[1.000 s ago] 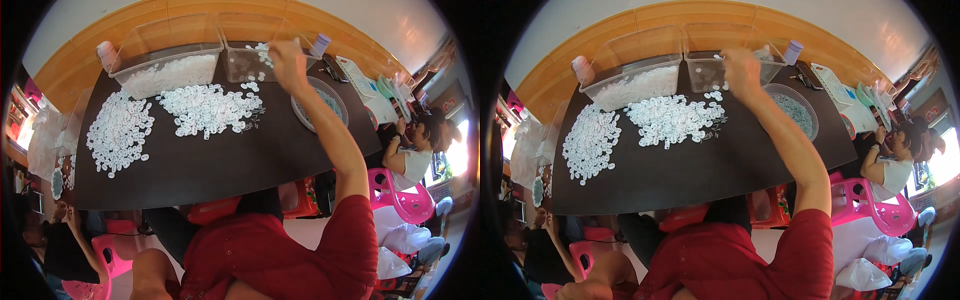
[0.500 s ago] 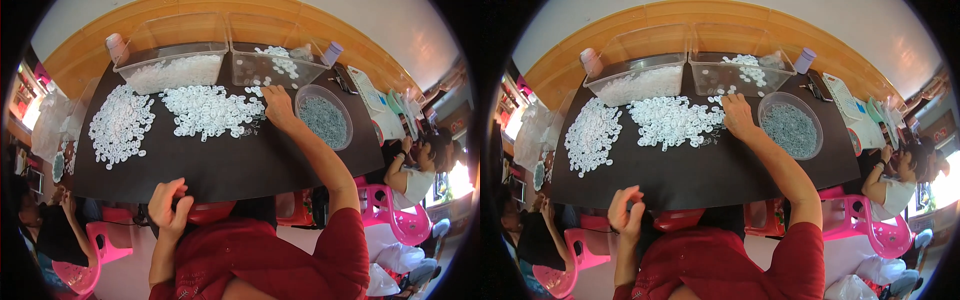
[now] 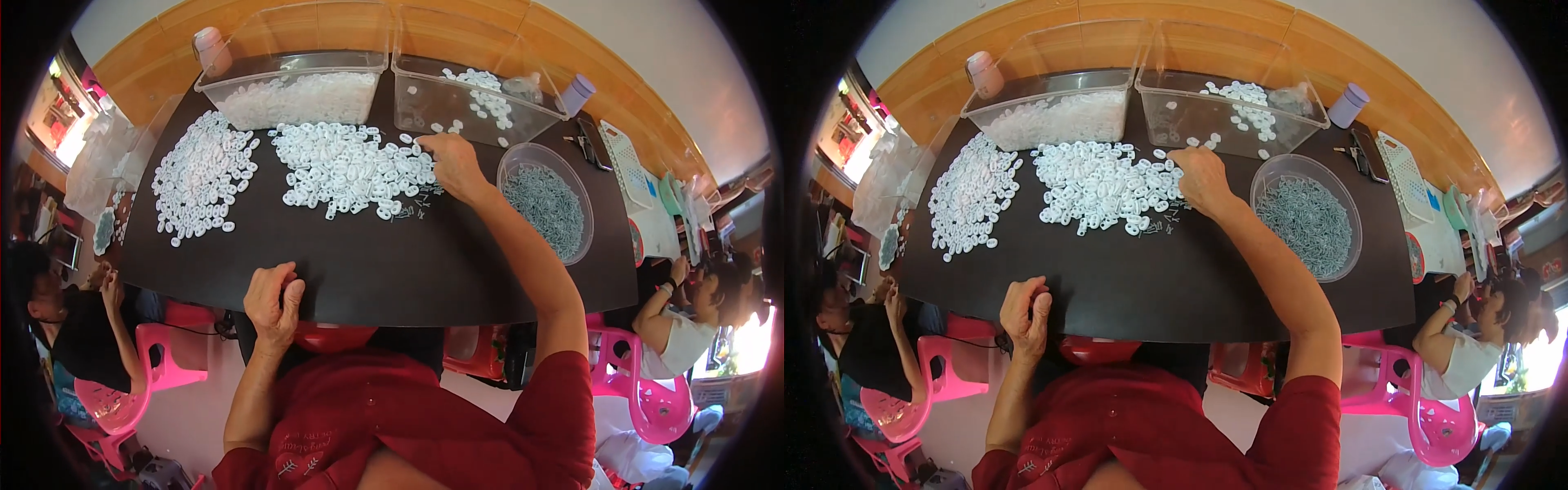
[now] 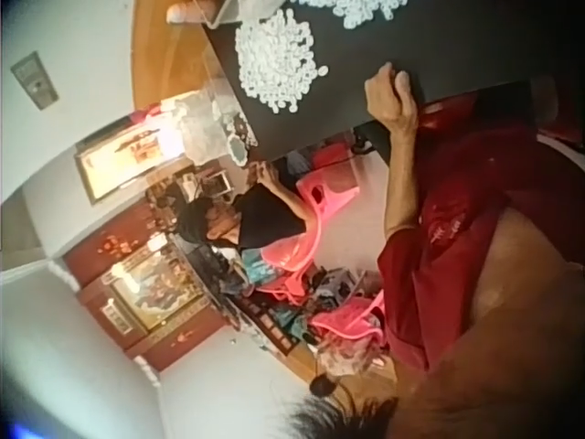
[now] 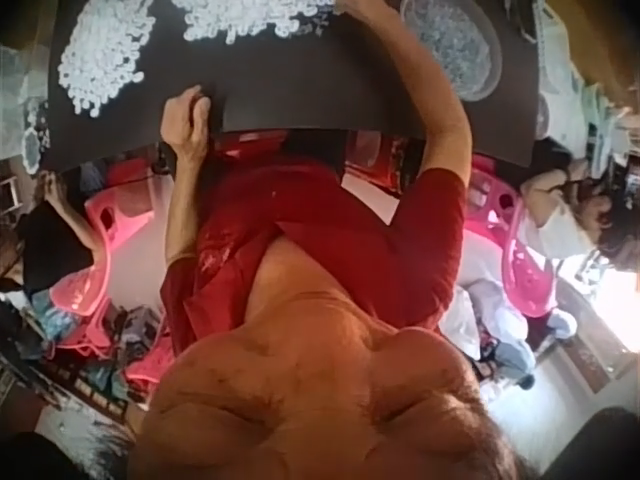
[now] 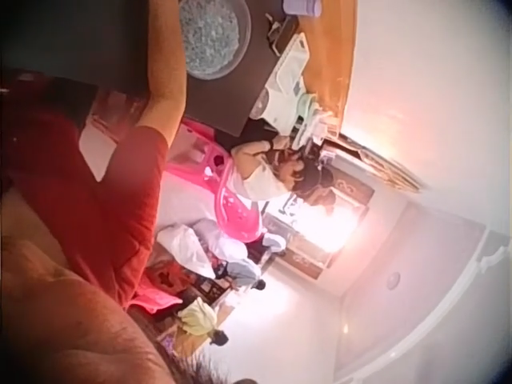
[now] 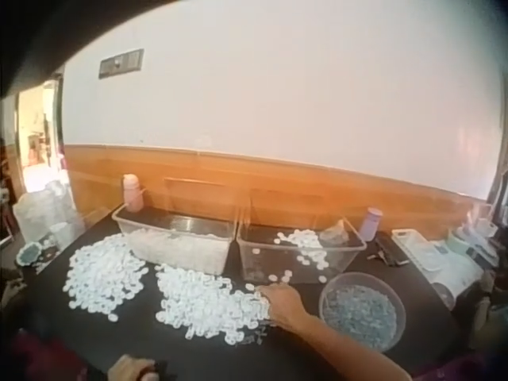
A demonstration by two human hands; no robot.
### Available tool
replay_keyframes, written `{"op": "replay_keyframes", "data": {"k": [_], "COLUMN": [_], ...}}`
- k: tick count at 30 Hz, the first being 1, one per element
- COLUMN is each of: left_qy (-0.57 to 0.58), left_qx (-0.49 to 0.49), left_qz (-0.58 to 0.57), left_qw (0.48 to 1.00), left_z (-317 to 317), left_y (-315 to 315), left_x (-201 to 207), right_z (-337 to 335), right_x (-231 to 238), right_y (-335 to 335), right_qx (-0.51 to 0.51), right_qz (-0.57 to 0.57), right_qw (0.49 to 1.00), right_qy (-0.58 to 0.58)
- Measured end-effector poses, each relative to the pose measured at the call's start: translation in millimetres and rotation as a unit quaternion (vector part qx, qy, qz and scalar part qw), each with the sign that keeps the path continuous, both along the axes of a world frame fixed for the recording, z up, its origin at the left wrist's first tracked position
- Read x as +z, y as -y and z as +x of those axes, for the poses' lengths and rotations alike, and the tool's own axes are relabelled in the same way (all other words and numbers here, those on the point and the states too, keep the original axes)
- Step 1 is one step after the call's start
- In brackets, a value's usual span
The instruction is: The person is manually assembling small white plastic components by inserting tiny black pins into them.
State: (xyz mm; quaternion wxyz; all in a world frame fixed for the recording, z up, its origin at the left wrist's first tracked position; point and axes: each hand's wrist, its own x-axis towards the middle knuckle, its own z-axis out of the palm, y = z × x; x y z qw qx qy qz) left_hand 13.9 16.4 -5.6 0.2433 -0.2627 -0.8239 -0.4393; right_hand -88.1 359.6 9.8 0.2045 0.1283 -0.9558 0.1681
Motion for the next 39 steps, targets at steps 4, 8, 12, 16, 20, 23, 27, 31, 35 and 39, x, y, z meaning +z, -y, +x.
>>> {"op": "replay_keyframes", "data": {"k": [4,8,12,16,20,23,27,31,35,39], "left_qy": [0.006,0.011,0.023,0.025,0.017,0.01,-0.002,-0.032,-0.027,-0.02], "left_qx": [0.008,0.014,0.024,0.021,0.013,-0.002,0.006,0.008,0.004,0.002], "left_qz": [0.004,-0.003,-0.012,0.0,-0.002,0.008,0.015,0.02,0.021,0.05], "left_qw": [1.0,1.0,0.999,0.999,1.0,1.0,1.0,0.999,0.999,0.999], "left_z": [0.7,1.7,3.7,0.8,-3.1,-3.0,-0.3,-2.2,-2.5,-2.7], "left_y": [-0.4,-2.8,-3.5,-7.1,-3.8,0.6,6.2,2.4,4.4,13.9], "left_x": [-1.9,-2.5,-2.5,1.5,-0.1,1.1,1.2,-8.9,-10.1,-7.8], "right_z": [-2.1,-2.8,2.1,5.3,31.4,57.2,78.7,91.0,91.1,85.3], "right_x": [-2.6,-10.3,-6.2,5.6,16.5,12.7,5.8,15.7,7.2,5.6], "right_y": [-12.2,-15.5,-3.5,-3.3,5.1,30.6,58.9,64.6,67.4,82.2], "right_qx": [-0.024,-0.071,-0.085,-0.087,0.008,0.046,0.02,-0.014,-0.042,-0.057], "right_qz": [-0.068,0.027,0.04,0.021,-0.075,-0.124,-0.055,0.046,0.103,0.109], "right_qw": [0.997,0.997,0.996,0.996,0.997,0.991,0.998,0.997,0.992,0.99], "right_qy": [-0.032,-0.02,-0.011,0.008,0.017,0.038,-0.028,-0.067,-0.054,-0.062]}}
